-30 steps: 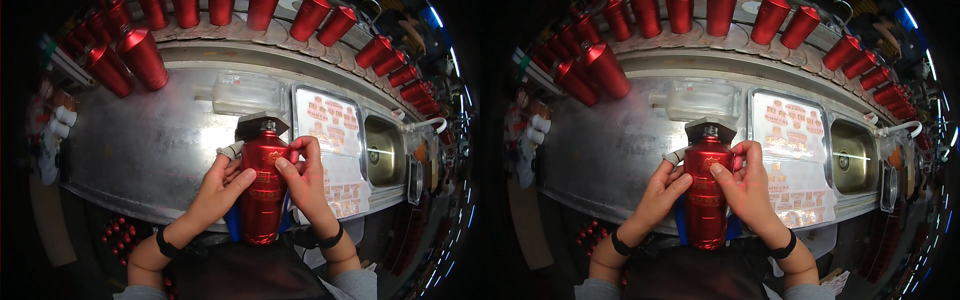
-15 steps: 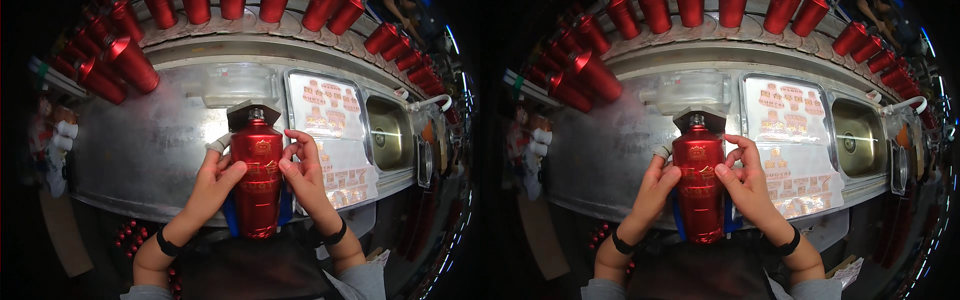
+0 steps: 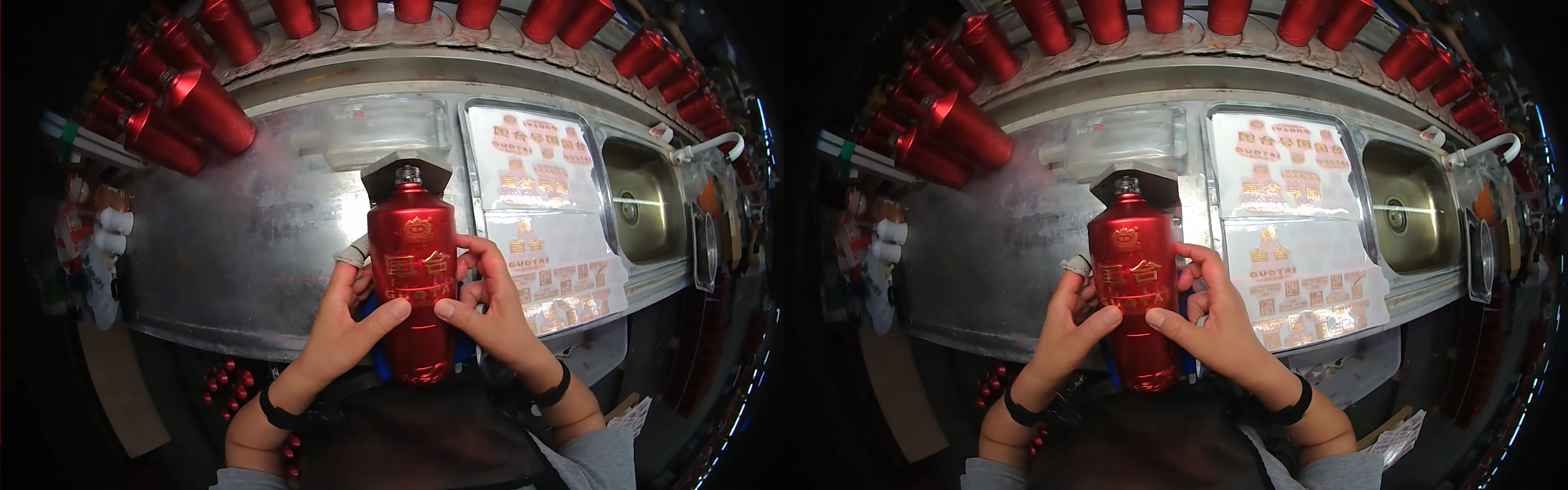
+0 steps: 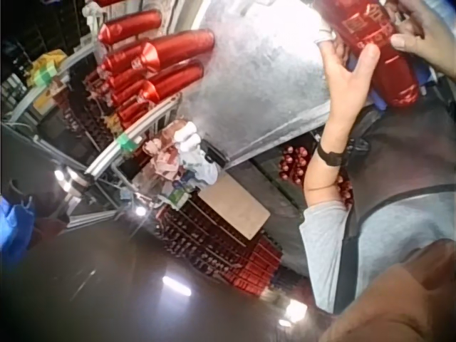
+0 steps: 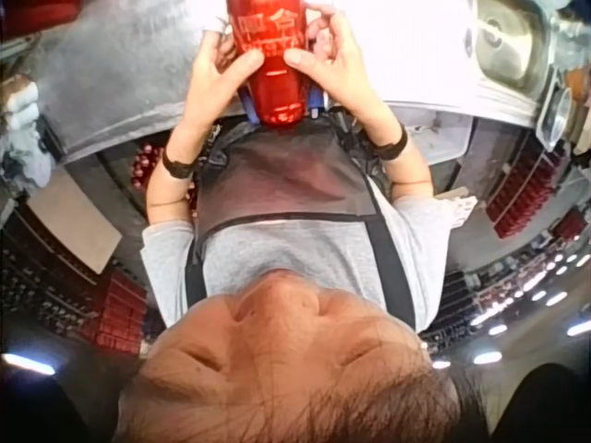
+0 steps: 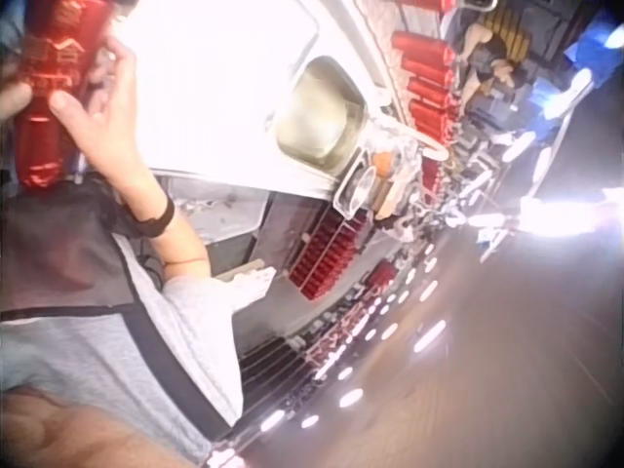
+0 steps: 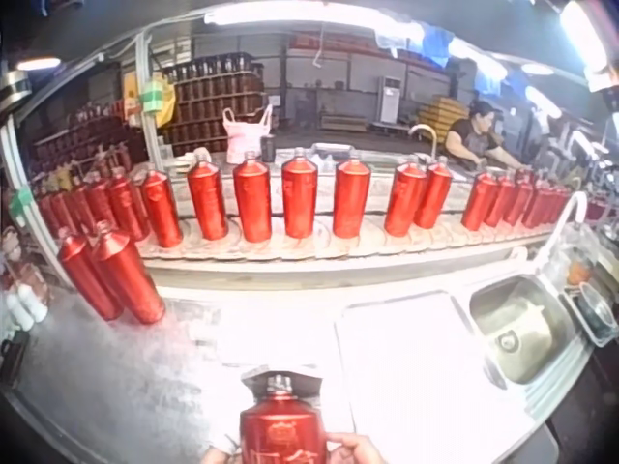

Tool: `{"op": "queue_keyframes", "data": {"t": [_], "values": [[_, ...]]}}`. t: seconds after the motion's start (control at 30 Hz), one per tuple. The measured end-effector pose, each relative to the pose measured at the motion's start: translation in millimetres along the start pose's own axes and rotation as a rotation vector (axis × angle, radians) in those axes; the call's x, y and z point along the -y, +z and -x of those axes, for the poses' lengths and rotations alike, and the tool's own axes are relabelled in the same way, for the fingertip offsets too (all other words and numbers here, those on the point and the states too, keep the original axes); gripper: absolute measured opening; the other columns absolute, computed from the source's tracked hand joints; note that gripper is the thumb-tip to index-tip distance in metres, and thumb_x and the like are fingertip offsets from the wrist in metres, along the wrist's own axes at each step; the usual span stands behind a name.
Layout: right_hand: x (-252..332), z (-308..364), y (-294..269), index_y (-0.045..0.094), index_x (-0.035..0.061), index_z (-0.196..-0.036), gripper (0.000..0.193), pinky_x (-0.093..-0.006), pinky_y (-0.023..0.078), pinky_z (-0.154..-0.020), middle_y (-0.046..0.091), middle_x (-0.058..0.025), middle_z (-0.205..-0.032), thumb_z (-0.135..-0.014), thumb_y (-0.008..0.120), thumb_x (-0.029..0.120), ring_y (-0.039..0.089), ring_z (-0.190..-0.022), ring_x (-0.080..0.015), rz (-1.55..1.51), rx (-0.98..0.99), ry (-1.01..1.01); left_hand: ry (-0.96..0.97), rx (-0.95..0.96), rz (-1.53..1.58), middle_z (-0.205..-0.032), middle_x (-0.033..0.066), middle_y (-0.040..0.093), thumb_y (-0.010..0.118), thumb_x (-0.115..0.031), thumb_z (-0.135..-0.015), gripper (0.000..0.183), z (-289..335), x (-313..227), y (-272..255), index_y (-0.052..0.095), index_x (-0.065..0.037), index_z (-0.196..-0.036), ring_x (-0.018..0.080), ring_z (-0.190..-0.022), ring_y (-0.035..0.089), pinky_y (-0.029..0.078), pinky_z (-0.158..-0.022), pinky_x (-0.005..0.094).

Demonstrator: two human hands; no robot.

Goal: The person applies labels to red metallic bottles by hand. They peel a label from a backing sheet, align it on the bottle surface, and smooth it down with a cloth, before placing the finished bottles on a pallet and retrieving new ones from a conveyor.

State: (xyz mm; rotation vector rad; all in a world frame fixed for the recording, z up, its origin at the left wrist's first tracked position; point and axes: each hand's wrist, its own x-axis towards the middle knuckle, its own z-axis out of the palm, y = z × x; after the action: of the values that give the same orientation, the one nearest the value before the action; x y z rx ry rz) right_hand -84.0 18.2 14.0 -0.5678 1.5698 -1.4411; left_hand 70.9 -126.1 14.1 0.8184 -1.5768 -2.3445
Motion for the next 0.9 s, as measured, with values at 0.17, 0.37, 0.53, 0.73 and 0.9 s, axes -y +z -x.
{"op": "queue_keyframes", "data": {"t": [0.17,0.37,0.53,0.73,0.9], "values": [[0,-2,-5,0.037,0.0053,-0.14,0.078,-0.0142,0.033,-0.052,0.043,-0.0029,-0.103,-0.077,0.081,0.019,0.037,-0.058,0.0002,-0.043,0.046,0.005,0.026,-0.024,-0.055,-0.141,0.0169,0.043,0.073,-0.017,-0.085,0.078,-1,-6,8,0.026,0.0,-0.146,0.024,-0.132,0.043,0.031,-0.112,0.0392],[-3,-4,0,0.037,0.0055,-0.139,0.078,-0.0152,0.032,-0.052,0.043,-0.0013,-0.1,-0.078,0.081,0.022,0.037,-0.059,0.0002,-0.064,-0.002,0.045,-0.002,-0.097,-0.083,-0.135,0.0171,0.049,0.074,-0.017,-0.085,0.078,-5,-9,17,0.026,0.0,-0.145,0.0229,-0.125,0.05,0.037,-0.108,0.0375],[2,-4,-3,0.038,0.0052,-0.138,0.076,-0.0163,0.031,-0.051,0.043,-0.0005,-0.098,-0.079,0.081,0.024,0.036,-0.059,0.0002,0.031,0.028,0.007,0.022,-0.121,-0.039,-0.128,0.0137,0.056,0.073,-0.018,-0.084,0.074,-5,-5,16,0.03,-0.002,-0.142,0.0188,-0.117,0.055,0.043,-0.102,0.0357],[1,-8,1,0.04,0.0036,-0.134,0.063,-0.0158,0.031,-0.051,0.044,0.0004,-0.094,-0.085,0.075,0.021,0.037,-0.059,0.0014,-0.043,-0.008,0.048,0.033,-0.082,-0.049,-0.134,0.0149,0.05,0.074,-0.017,-0.084,0.081,-4,-6,16,0.025,-0.002,-0.147,0.0212,-0.124,0.051,0.038,-0.107,0.0373],[-2,-10,5,0.04,0.0031,-0.134,0.063,-0.0157,0.032,-0.051,0.045,0.0004,-0.093,-0.085,0.074,0.021,0.038,-0.06,0.0014,-0.025,0.005,0.035,0.021,-0.07,0.014,-0.139,0.0176,0.046,0.073,-0.017,-0.085,0.081,-3,-8,13,0.023,-0.001,-0.147,0.0236,-0.128,0.048,0.036,-0.109,0.0381]]}}
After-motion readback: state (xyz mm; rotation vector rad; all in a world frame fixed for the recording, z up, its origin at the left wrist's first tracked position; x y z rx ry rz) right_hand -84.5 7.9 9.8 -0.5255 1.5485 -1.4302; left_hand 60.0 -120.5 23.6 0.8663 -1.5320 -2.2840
